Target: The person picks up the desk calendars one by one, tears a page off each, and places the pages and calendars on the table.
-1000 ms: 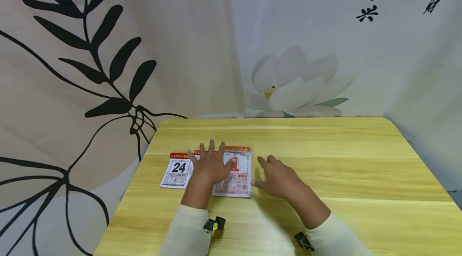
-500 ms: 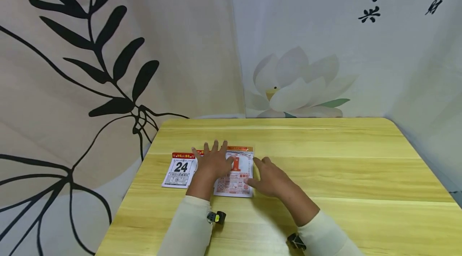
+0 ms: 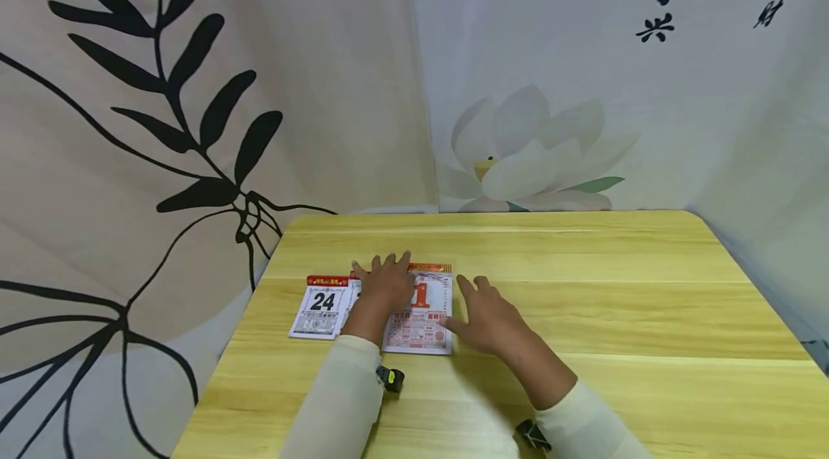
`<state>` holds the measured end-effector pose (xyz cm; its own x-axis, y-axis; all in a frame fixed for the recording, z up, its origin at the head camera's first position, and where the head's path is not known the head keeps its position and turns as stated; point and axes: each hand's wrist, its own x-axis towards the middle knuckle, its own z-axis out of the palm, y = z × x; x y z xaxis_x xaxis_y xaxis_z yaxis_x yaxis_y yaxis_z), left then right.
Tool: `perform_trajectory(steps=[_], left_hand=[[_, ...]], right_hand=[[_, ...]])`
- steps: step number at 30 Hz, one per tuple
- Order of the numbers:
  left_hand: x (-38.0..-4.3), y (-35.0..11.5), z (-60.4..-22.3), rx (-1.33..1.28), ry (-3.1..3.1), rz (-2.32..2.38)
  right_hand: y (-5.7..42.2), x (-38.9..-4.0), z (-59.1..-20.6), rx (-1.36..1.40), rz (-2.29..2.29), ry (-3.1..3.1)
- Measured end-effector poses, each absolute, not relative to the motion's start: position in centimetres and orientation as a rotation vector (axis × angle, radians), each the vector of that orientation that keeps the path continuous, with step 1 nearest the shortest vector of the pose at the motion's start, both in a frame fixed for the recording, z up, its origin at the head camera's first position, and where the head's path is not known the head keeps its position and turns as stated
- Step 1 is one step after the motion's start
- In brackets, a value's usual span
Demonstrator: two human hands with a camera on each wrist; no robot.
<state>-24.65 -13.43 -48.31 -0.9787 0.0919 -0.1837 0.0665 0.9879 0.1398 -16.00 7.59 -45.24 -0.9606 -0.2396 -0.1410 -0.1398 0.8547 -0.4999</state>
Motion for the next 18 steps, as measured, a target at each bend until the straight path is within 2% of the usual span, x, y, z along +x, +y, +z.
perform_trajectory(steps=[7,18], left_hand=[[-25.7,-13.5,-49.5,0.164,2.972,0.142],[-26.8,-13.7,-49.5,0.094,2.945,0.281]], right_hand=[[8.4,-15.8,-44.4,-0.288,-0.760,2.867],[9.8,-15.8,-43.6,-0.259,-0.828,2.861]])
